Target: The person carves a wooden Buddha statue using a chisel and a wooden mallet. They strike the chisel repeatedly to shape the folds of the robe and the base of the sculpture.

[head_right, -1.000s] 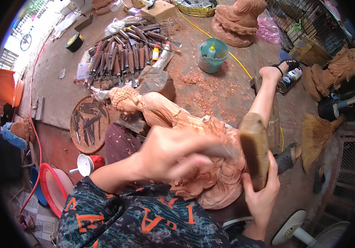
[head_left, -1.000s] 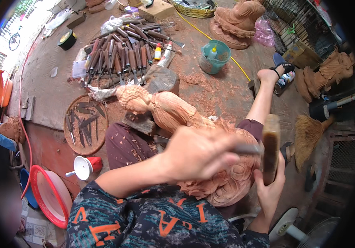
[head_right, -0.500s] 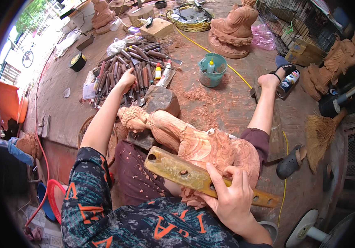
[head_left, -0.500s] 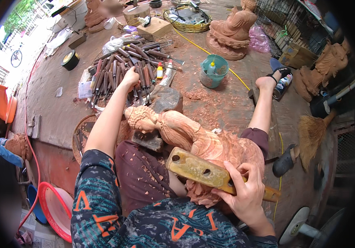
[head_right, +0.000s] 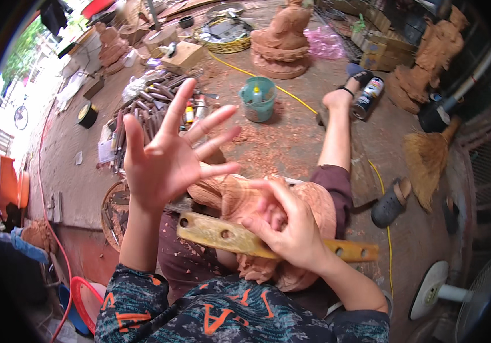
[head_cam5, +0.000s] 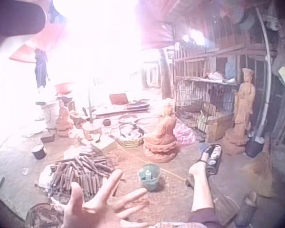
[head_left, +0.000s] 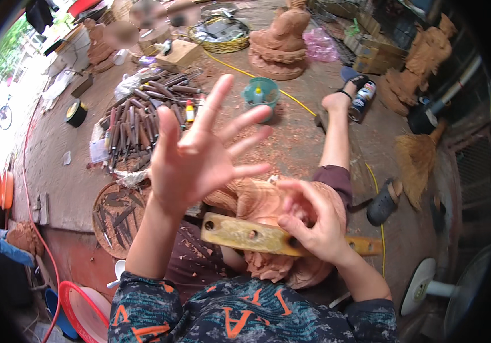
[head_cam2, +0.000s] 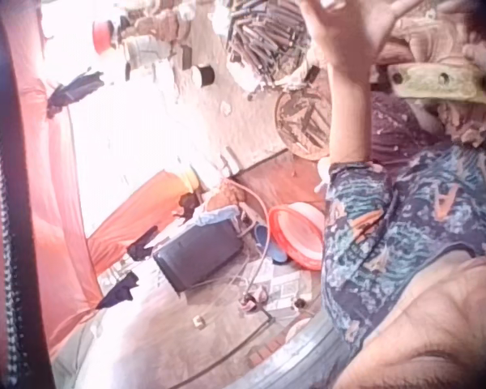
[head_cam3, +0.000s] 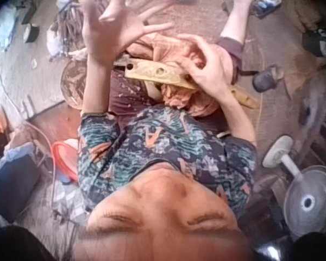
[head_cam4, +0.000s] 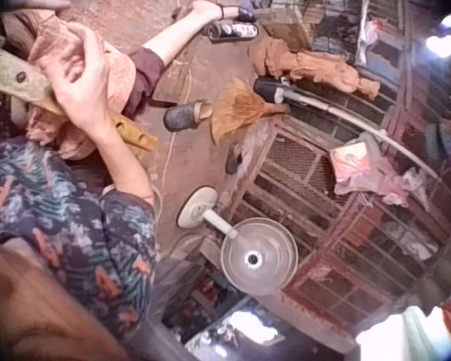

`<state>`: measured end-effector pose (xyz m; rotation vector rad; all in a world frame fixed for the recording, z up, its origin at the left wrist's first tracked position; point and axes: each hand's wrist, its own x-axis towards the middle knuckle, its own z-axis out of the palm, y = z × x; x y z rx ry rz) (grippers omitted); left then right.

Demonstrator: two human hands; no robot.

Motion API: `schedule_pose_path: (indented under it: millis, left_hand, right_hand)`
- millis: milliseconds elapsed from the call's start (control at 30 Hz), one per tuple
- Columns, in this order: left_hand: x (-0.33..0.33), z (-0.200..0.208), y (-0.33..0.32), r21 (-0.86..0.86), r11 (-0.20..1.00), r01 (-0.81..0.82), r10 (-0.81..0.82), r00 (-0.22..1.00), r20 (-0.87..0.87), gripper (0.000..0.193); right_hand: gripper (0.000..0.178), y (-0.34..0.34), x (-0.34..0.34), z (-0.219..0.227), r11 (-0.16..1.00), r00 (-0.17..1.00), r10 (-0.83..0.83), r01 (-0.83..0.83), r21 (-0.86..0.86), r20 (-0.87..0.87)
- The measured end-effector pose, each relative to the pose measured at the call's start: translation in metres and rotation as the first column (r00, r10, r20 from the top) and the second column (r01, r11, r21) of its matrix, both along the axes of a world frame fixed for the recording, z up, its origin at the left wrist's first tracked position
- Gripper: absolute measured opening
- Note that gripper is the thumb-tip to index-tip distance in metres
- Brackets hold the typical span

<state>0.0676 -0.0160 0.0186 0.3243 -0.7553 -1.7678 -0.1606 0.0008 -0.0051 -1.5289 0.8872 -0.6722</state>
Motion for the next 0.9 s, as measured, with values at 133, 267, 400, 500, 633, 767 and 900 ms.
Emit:
schedule_pose_path:
  millis: [133,267,400,500,633,767,900]
  left_hand:
    - [-0.051,0.015,0.017,-0.182,0.960,0.213,-0.147,0.935,0.323,0.098]
    - [-0.084,0.005,0.013,-0.541,0.789,0.291,0.053,0.845,0.532,0.070]
    - [-0.078,-0.004,0.020,-0.585,0.752,0.304,0.141,0.793,0.593,0.070]
    - [-0.081,-0.003,0.029,-0.567,0.773,0.284,0.216,0.722,0.657,0.064]
    - [-0.109,-0.006,0.034,-0.789,0.605,0.108,0.567,0.637,0.522,0.066]
    - [-0.125,-0.004,0.038,-0.803,0.577,-0.148,0.721,0.554,0.416,0.069]
    - [-0.132,-0.001,0.033,-0.754,0.527,-0.391,0.741,0.646,0.183,0.071]
  right_hand:
    - [0.050,0.001,0.002,-0.011,0.980,0.946,-0.034,-0.032,0.195,0.323]
    - [0.038,-0.009,-0.028,-0.047,0.997,0.975,0.008,-0.026,0.079,0.224]
    - [0.039,-0.011,-0.018,-0.040,0.998,0.950,0.059,-0.061,-0.006,0.307]
    - [0.038,-0.011,-0.018,-0.041,0.994,0.942,0.083,-0.101,0.037,0.326]
    - [0.036,-0.008,-0.029,-0.028,0.997,0.961,0.050,-0.066,0.046,0.273]
    - [0.034,-0.010,-0.028,-0.048,0.988,0.948,0.085,-0.120,0.097,0.307]
    - [0.032,-0.010,-0.039,-0.049,0.985,0.951,0.077,-0.120,0.126,0.301]
